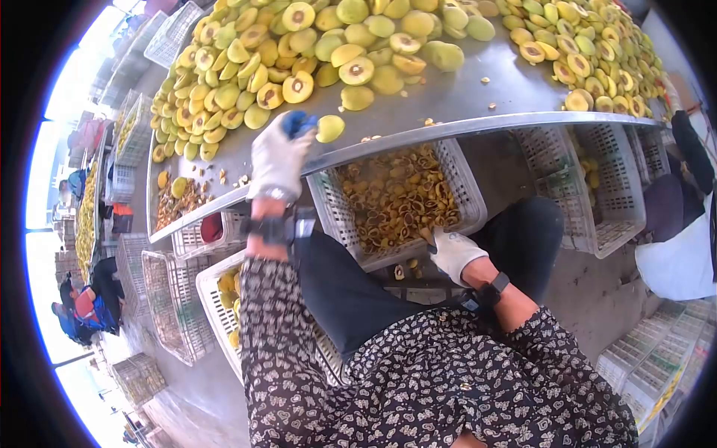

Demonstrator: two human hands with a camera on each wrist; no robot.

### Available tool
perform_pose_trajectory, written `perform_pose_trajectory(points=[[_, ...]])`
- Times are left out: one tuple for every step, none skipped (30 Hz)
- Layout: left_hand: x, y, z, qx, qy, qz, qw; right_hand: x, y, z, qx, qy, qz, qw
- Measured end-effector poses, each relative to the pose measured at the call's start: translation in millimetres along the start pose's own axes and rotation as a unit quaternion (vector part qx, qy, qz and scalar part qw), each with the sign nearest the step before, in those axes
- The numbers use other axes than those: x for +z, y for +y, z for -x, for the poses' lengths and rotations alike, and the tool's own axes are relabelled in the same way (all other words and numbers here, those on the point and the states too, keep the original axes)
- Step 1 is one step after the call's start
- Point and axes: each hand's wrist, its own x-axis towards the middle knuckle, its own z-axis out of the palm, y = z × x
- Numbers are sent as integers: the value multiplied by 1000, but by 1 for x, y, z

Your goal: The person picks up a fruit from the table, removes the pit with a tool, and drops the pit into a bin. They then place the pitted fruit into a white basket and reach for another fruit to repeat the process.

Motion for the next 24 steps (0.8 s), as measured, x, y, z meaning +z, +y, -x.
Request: perform_pose_trajectory(points=[[16, -2, -19, 20, -19, -149, 988, 0, -1, 4, -11, 41, -28, 999], [28, 3, -26, 31, -53, -209, 976, -2, -3, 6, -23, 81, -55, 995], [37, 8, -32, 42, -87, -269, 958, -6, -4, 7, -23, 84, -59, 994], [42, 10, -39, 46, -88, -271, 957, -10, -4, 10, 15, 50, -114, 992], [47, 13, -46, 37, -114, -305, 945, -14, -4, 12, 54, 15, -168, 984], [51, 14, -49, 28, -139, -339, 930, -16, -4, 13, 55, 17, -171, 984], [52, 13, -48, 31, -140, -341, 929, -16, -4, 15, 60, 10, -196, 979], [49, 10, -47, 38, -131, -318, 938, -16, -4, 16, 64, 3, -219, 974], [47, 9, -48, 47, -121, -295, 947, -18, -3, 17, 63, 6, -222, 973], [44, 11, -43, 24, -104, -279, 954, -18, -3, 17, 72, 9, -242, 968], [42, 6, -43, 23, -102, -282, 954, -18, -4, 17, 78, 10, -261, 962], [41, -6, -44, 21, -58, -239, 969, -12, -1, 14, 73, 8, -263, 962], [41, -19, -43, 19, -13, -196, 980, -3, 6, 9, 65, 29, -257, 964], [43, -29, -46, 24, 31, -238, 971, 0, 6, 8, 59, 50, -249, 965], [44, -41, -46, 25, 35, -238, 970, -1, 5, 9, 55, 52, -248, 966], [41, -46, -47, 24, 53, -183, 981, -7, 1, 13, 63, 40, -269, 960], [38, -52, -48, 23, 71, -128, 989, -12, -2, 15, 69, 28, -289, 954], [36, -58, -51, -42, 53, -14, 998, -7, 0, 13, 64, 28, -287, 955], [29, -54, -48, -99, 13, 247, 964, -2, 3, 10, 56, 55, -266, 961], [21, -51, -42, -122, 9, 341, 932, 1, 4, 6, 46, 82, -246, 965], [11, -50, -32, -141, 5, 433, 890, 3, 5, 4, 38, 81, -245, 966], [-4, -44, -20, -128, -8, 472, 872, -3, 1, 7, 61, 56, -278, 957], [-16, -39, -4, -116, -23, 512, 851, -5, -1, 9, 87, 31, -309, 947], [-30, -37, 12, -110, -22, 487, 866, -2, 0, 6, 90, 24, -295, 951]])
